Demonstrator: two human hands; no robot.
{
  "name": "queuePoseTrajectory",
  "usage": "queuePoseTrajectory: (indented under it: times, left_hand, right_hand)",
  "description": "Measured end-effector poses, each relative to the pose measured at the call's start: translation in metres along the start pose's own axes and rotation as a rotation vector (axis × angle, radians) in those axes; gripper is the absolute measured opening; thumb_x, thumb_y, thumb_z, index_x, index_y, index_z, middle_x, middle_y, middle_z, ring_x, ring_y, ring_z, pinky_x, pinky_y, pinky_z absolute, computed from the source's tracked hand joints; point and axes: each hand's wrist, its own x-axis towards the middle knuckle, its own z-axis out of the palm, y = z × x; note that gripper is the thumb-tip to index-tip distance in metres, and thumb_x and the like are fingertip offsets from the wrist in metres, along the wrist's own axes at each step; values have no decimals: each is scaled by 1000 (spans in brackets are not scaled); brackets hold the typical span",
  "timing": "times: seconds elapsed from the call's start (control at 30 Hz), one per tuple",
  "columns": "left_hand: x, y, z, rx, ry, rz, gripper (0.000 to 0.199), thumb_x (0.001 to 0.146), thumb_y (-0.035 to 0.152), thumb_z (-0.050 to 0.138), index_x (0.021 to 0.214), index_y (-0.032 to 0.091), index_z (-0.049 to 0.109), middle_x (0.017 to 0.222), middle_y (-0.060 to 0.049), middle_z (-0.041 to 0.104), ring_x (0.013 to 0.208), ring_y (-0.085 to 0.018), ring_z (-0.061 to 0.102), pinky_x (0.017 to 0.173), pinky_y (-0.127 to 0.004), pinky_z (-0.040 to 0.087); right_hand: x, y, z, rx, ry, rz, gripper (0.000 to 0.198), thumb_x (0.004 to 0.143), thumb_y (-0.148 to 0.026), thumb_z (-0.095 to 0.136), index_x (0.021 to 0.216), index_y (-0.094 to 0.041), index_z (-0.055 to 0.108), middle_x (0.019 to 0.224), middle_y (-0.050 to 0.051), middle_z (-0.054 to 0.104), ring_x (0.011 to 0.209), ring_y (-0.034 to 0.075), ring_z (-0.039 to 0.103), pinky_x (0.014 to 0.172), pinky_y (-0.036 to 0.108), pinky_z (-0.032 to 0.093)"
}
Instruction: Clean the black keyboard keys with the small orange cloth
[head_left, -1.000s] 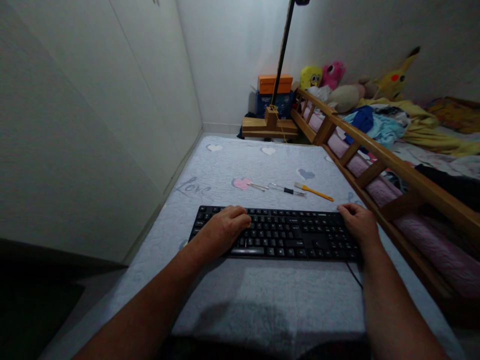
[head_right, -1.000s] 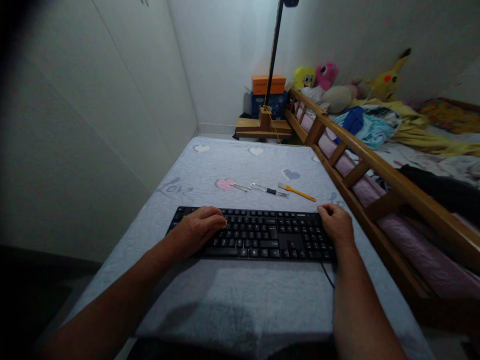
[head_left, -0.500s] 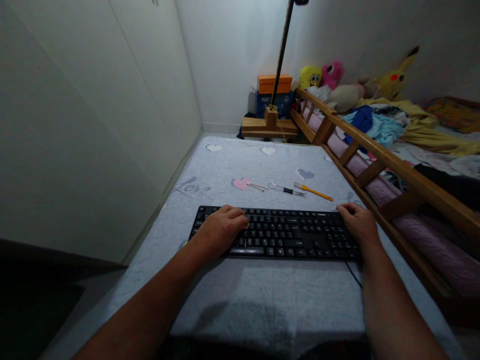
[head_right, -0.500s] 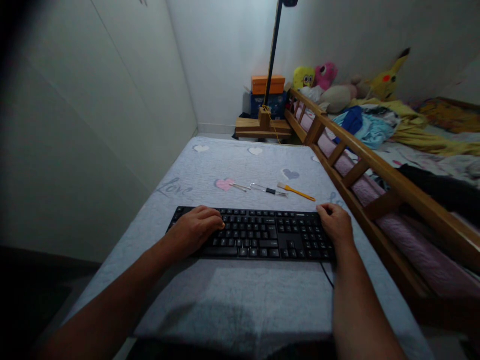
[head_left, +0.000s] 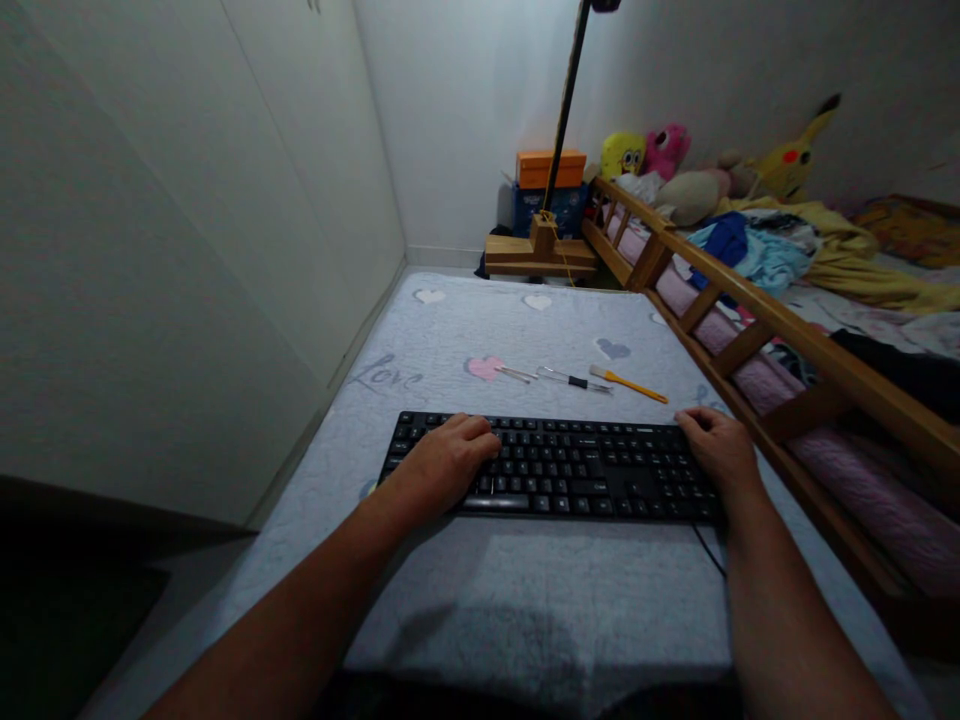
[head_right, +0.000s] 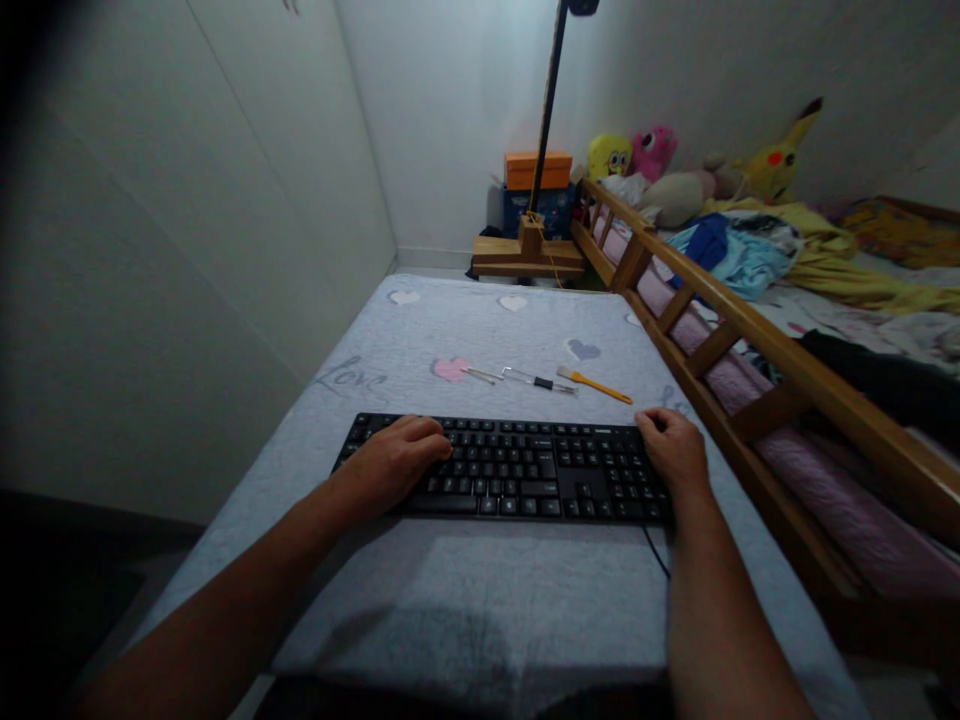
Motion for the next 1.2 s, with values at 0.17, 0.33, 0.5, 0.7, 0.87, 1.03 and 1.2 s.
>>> queuePoseTrajectory:
  times: [0.17, 0.33, 0.5, 0.7, 0.87, 1.03, 1.2]
  left_hand:
    - [-4, -3, -9, 43, -37, -30, 20, 91, 8, 48, 86, 18, 64, 92, -6, 63, 87, -19, 55, 79, -31, 46]
    - [-10, -9, -22, 43, -54, -89, 21, 89, 8, 46, 83, 17, 64, 89, -7, 63, 82, -18, 54, 74, -30, 45]
    - [-17, -19, -30, 37, -64, -132, 21, 84, 9, 46, 81, 18, 65, 88, -7, 62, 83, -19, 55, 75, -31, 47]
    - [-24, -30, -38, 57, -77, -181, 21, 83, 10, 46, 80, 18, 65, 86, -7, 63, 82, -19, 57, 74, -31, 47]
    - [-33, -35, -42, 67, -86, -219, 22, 82, 11, 46, 80, 19, 67, 87, -6, 64, 83, -19, 58, 73, -30, 47]
    - [-47, -43, -46, 71, -75, -243, 22, 84, 12, 47, 82, 19, 68, 88, -7, 64, 83, -19, 59, 74, -30, 47]
    - [-60, -53, -54, 103, -29, -299, 20, 83, 13, 48, 77, 18, 66, 83, -6, 63, 80, -18, 59, 72, -28, 46]
  right_hand:
    - [0, 1, 0, 1, 5, 2, 33, 69, -52, 55, 68, -22, 69, 73, 7, 72, 72, 25, 64, 73, 37, 48]
    - [0, 2, 0, -8, -23, 10, 36, 70, -53, 54, 71, -21, 69, 79, 9, 73, 76, 27, 65, 78, 39, 48]
    - [0, 4, 1, 2, -17, 11, 35, 70, -53, 54, 72, -21, 70, 80, 8, 74, 78, 27, 65, 79, 39, 48]
    - [1, 7, 1, 17, -30, 15, 37, 69, -54, 54, 72, -21, 69, 79, 9, 73, 77, 27, 65, 79, 39, 49]
    - [1, 6, 0, 1, -39, 33, 38, 69, -55, 54, 73, -20, 70, 79, 10, 73, 77, 28, 65, 80, 41, 49]
    - [1, 4, 1, 16, -35, 43, 38, 68, -55, 54, 73, -20, 70, 80, 10, 73, 78, 29, 65, 80, 41, 49]
    - [1, 4, 2, 20, -34, 45, 38, 68, -55, 54, 73, -21, 70, 80, 10, 73, 78, 28, 65, 80, 41, 49]
